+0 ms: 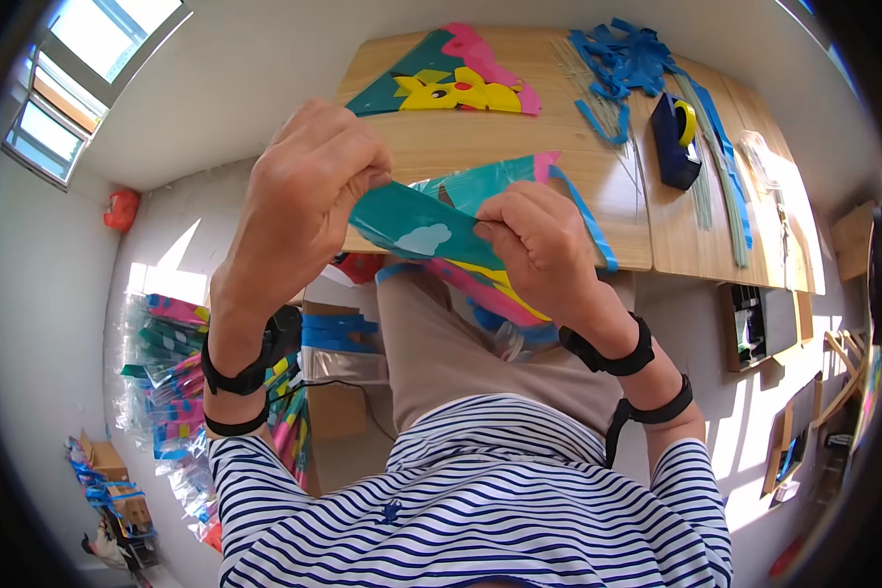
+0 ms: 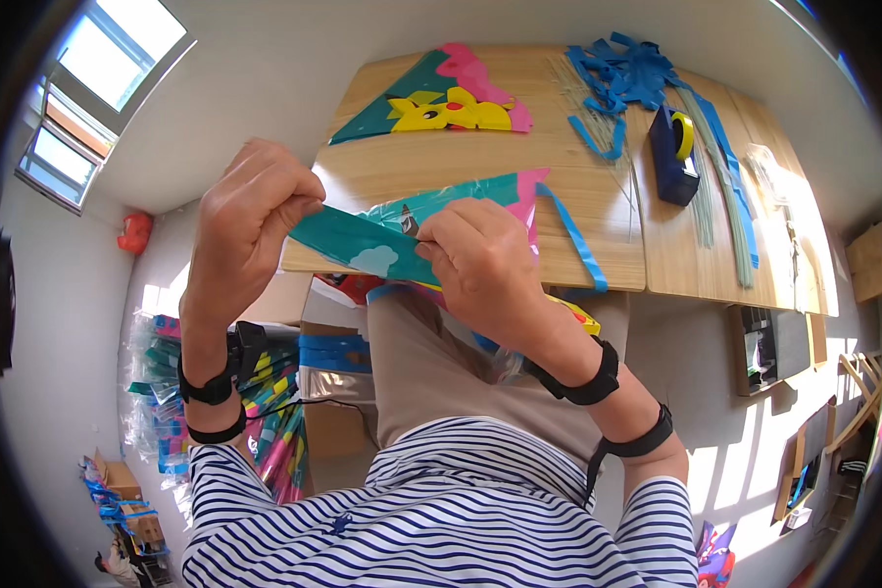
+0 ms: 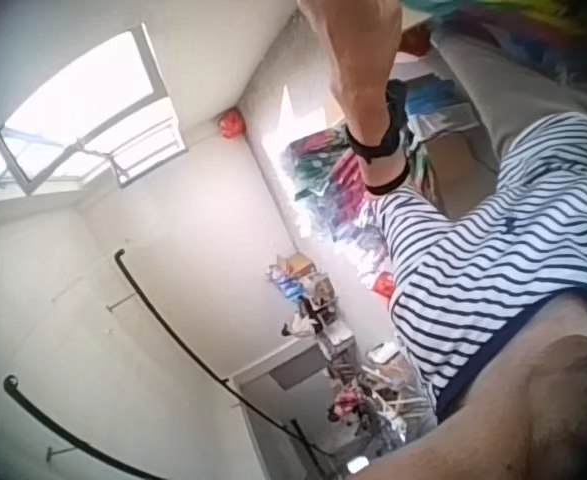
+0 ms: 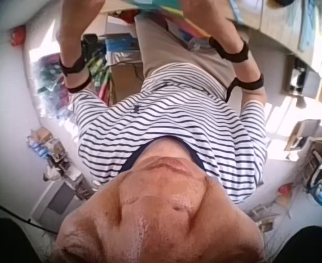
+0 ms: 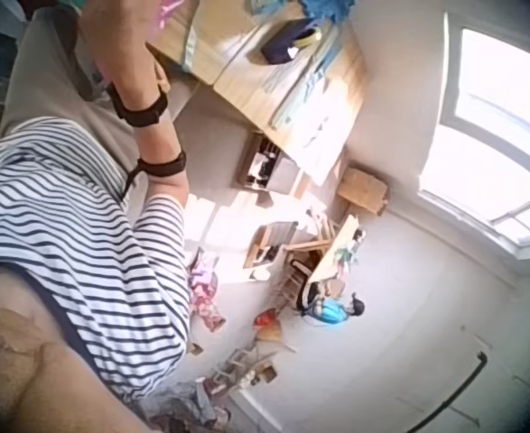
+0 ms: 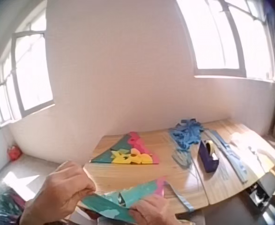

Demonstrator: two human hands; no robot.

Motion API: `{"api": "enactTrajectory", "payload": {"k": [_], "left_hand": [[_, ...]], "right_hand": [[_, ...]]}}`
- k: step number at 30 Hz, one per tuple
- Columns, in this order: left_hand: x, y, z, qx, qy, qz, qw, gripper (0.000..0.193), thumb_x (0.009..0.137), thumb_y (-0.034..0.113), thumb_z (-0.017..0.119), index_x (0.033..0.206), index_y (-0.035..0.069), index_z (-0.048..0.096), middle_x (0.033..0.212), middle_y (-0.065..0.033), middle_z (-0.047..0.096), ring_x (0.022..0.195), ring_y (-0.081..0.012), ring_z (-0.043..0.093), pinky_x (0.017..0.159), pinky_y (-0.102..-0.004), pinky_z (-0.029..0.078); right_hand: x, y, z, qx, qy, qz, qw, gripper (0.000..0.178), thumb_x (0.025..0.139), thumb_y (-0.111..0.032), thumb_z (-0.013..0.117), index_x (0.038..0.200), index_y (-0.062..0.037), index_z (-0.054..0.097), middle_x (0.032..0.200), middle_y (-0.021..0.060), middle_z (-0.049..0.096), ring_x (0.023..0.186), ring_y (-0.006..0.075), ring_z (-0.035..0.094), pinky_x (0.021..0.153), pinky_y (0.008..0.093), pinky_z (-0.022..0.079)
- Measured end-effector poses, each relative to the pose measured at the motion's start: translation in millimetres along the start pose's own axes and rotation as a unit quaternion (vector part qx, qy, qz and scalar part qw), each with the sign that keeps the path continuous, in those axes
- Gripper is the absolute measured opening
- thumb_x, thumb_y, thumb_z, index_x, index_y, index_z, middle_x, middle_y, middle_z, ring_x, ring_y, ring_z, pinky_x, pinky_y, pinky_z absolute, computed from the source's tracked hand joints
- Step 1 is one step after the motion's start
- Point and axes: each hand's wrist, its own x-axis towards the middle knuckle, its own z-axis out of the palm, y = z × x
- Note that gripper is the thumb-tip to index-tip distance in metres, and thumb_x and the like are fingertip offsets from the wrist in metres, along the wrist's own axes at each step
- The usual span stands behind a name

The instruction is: The recorder is assembling colorful plastic kites by folding and taping the edges.

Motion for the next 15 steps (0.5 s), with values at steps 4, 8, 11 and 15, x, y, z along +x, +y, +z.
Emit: {"api": "enactTrajectory", "payload": {"k": [4,8,11,15], "left_hand": [[-2,5,11,0.092,-0.007,0.074,0.993,0.007,0.082,-0.002,0.071,0.087,0.002,0.067,0.088,-0.0106,0.063,0.091,-0.0308,0.061,0.101,-0.0475,0.047],[-1,6,26,0.108,-0.020,0.116,0.987,0.010,0.078,-0.003,0.072,0.086,0.001,0.066,0.088,-0.0108,0.062,0.093,-0.0309,0.061,0.097,-0.0445,0.048],[0,5,17,0.097,-0.014,0.120,0.988,0.011,0.078,-0.005,0.071,0.085,0.000,0.065,0.087,-0.0111,0.061,0.093,-0.0310,0.061,0.090,-0.0428,0.049],[-7,-10,-15,0.083,-0.003,0.071,0.994,0.011,0.080,-0.009,0.068,0.086,-0.002,0.062,0.085,-0.0128,0.058,0.088,-0.0305,0.058,0.075,-0.0395,0.047]], "right_hand": [[4,-8,4,-0.048,0.019,-0.052,0.997,0.016,0.079,0.000,0.072,0.092,-0.0015,0.062,0.086,0.0158,0.064,0.080,0.0368,0.060,0.071,0.0443,0.048],[12,-11,4,-0.066,0.014,-0.070,0.995,0.015,0.080,0.001,0.071,0.089,-0.0011,0.060,0.088,0.0169,0.064,0.080,0.0372,0.061,0.070,0.0451,0.048],[11,-7,2,0.025,-0.028,-0.030,0.999,0.019,0.080,-0.003,0.076,0.094,0.0004,0.062,0.091,0.0180,0.064,0.082,0.0365,0.062,0.071,0.0437,0.049],[3,-7,-23,0.080,-0.059,0.070,0.993,0.030,0.079,-0.007,0.081,0.102,0.0026,0.064,0.088,0.0161,0.065,0.082,0.0335,0.064,0.072,0.0411,0.051]]}}
